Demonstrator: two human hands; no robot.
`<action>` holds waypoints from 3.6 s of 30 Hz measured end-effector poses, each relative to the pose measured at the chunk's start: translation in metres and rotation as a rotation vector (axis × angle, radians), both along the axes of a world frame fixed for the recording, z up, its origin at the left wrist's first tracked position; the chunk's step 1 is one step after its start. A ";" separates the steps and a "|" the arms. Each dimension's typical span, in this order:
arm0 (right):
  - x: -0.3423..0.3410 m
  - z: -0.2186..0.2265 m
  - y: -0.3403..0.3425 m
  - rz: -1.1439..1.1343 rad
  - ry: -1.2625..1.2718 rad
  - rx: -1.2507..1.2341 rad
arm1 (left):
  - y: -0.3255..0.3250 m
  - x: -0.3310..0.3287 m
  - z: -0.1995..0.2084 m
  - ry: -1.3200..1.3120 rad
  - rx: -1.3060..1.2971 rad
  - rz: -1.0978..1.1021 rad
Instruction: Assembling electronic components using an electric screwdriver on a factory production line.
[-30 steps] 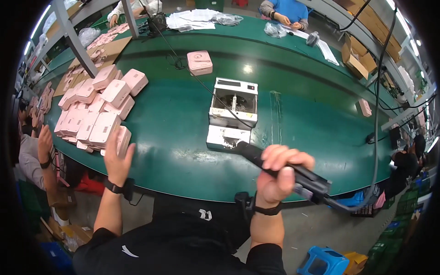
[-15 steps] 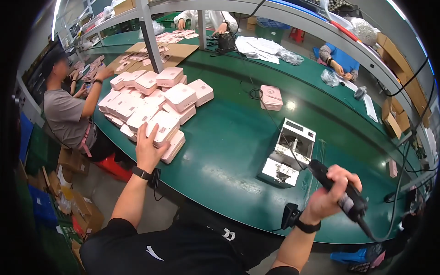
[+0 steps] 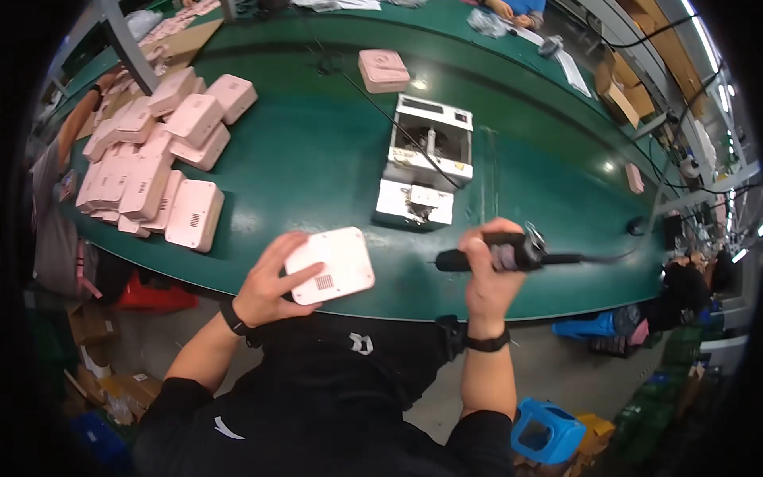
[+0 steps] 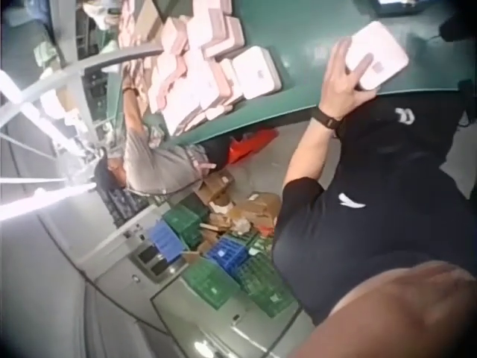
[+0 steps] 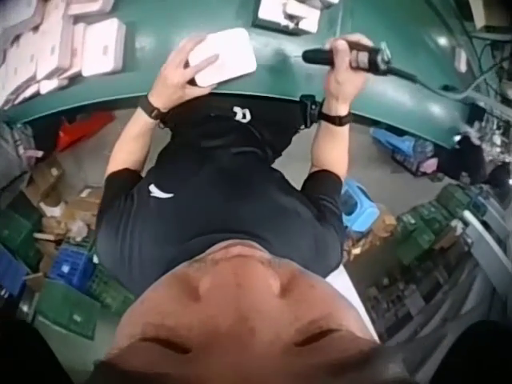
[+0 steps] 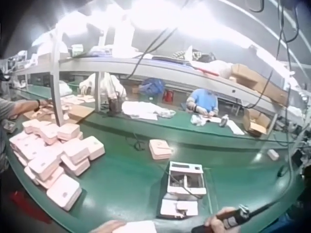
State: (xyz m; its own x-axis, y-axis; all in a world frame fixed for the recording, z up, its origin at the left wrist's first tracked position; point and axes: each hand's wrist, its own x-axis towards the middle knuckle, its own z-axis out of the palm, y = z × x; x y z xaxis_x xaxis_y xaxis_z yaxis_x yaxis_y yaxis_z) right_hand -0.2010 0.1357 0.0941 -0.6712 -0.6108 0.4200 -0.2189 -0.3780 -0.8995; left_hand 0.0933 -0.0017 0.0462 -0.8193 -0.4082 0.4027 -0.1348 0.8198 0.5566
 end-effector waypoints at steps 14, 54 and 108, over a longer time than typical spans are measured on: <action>-0.001 0.069 -0.064 0.100 -0.050 -0.138 | 0.000 -0.085 -0.036 -0.007 0.335 -0.210; -0.003 0.046 -0.051 0.132 -0.036 0.018 | -0.001 -0.090 -0.039 0.007 0.288 -0.167; 0.003 0.061 -0.072 0.137 -0.027 -0.037 | 0.008 -0.124 -0.037 -0.025 0.305 -0.216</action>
